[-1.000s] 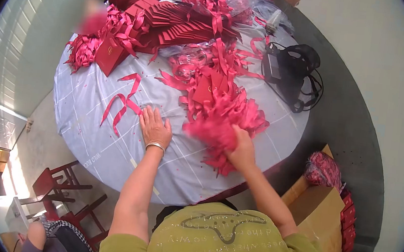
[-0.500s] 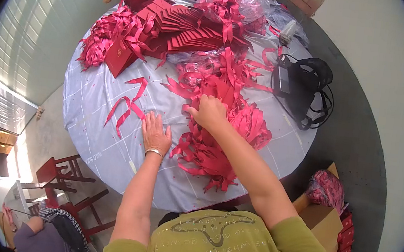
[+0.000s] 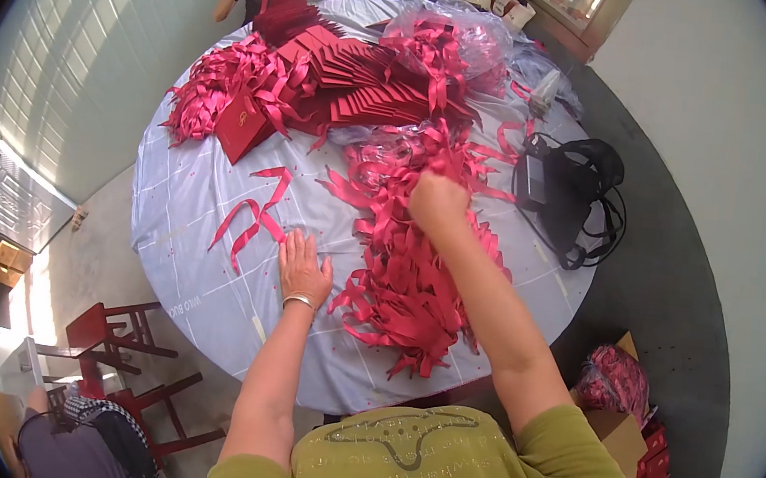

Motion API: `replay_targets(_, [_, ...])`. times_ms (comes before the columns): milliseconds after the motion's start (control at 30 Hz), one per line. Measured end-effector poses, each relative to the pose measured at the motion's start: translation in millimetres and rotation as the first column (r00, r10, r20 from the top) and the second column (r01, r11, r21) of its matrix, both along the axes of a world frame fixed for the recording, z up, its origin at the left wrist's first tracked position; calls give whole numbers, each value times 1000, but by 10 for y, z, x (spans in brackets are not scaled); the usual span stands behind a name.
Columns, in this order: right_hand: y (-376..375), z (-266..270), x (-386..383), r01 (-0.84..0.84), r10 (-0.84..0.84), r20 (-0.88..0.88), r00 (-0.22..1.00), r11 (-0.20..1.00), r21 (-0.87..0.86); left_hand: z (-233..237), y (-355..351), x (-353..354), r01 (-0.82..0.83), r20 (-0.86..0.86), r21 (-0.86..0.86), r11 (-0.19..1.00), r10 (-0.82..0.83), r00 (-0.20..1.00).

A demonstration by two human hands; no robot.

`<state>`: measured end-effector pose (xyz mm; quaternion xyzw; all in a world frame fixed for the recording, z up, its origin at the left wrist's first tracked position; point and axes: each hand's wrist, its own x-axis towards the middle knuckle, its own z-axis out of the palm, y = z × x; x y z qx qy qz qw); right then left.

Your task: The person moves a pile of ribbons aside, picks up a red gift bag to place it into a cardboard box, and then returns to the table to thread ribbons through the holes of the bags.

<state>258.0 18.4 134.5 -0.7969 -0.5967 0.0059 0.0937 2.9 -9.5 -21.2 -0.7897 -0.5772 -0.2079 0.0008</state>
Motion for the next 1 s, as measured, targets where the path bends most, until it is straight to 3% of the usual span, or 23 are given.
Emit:
replay_targets(33, [-21, 106, 82, 35, -35, -2, 999, 996, 86, -1, -6, -7, 3, 7, -1, 1000, -3, 1000])
replay_targets(100, [-76, 262, 297, 73, -4, -175, 985, 917, 393, -3, -17, -15, -2, 12, -1, 1000, 2, 1000])
replay_targets(167, [-19, 264, 604, 161, 72, -369, 926, 811, 562, 8, -1, -10, -1, 18, 0, 1000, 1, 1000])
replay_targets(233, [19, 146, 855, 326, 229, -738, 635, 786, 525, -5, -6, -22, 6, 16, -1, 1000, -6, 1000])
replay_targets(267, [-6, 95, 899, 374, 319, -813, 487, 765, 524, -12, -11, -25, 4, 18, -4, 1000, -4, 1000])
replay_targets(300, [-61, 123, 861, 370, 319, -812, 488, 767, 524, -16, -12, -20, 2, 16, 8, 1000, -3, 1000])
replay_targets(367, [-177, 220, 732, 520, 334, -926, 178, 767, 377, -21, 9, 15, -12, 15, 19, 1000, 12, 1000])
replay_targets(467, [-276, 408, 400, 490, 412, -904, 110, 769, 411, -59, 5, -32, 32, 51, 17, 999, -33, 998])
replay_targets(533, [-267, 343, 256, 478, 436, -900, -2, 791, 382, -49, -16, -49, 113, 102, 22, 993, -115, 988])
replay_targets(600, [-310, 201, 162, 439, 459, -886, -63, 810, 389, -23, -8, -118, 146, 236, 30, 989, -149, 960])
replay_targets(667, [-461, -38, 199, 334, 354, -923, 150, 861, 384, 35, 161, -211, 169, 313, -111, 979, -127, 941])
replay_targets(700, [-413, -441, 258, 116, 451, -619, 642, 742, 660, 200, 215, -238, 127, 238, -22, 992, -118, 964])
replay_targets(733, [-558, -272, 102, 395, 326, -940, -100, 880, 264, 357, 353, -317, 84, 116, 114, 990, -97, 988])
replay_targets(767, [-623, -501, 137, 268, 342, -939, -41, 909, 319, 494, 506, -382, -44, 121, 43, 998, 39, 992])
replay_targets(833, [-766, -626, -11, 336, 251, -828, -502, 939, 81, 439, 908, -540, -291, 68, -141, 946, 303, 951])
replay_targets(867, [-827, -684, 6, 276, 214, -837, -504, 958, 78, 422, 1034, -526, -414, 20, -265, 871, 435, 900])
replay_targets(933, [-908, -835, 4, 160, 150, -866, -476, 984, 82, 564, 1081, -406, -640, -200, -337, 690, 612, 765])
replay_targets(967, [-922, -916, 20, 165, 155, -863, -480, 983, 85, 600, 1127, -417, -672, -308, -381, 634, 599, 739])
replay_targets(1000, [-936, -989, 36, 113, 112, -831, -545, 992, 60, 606, 1129, -436, -671, -308, -376, 639, 597, 741])
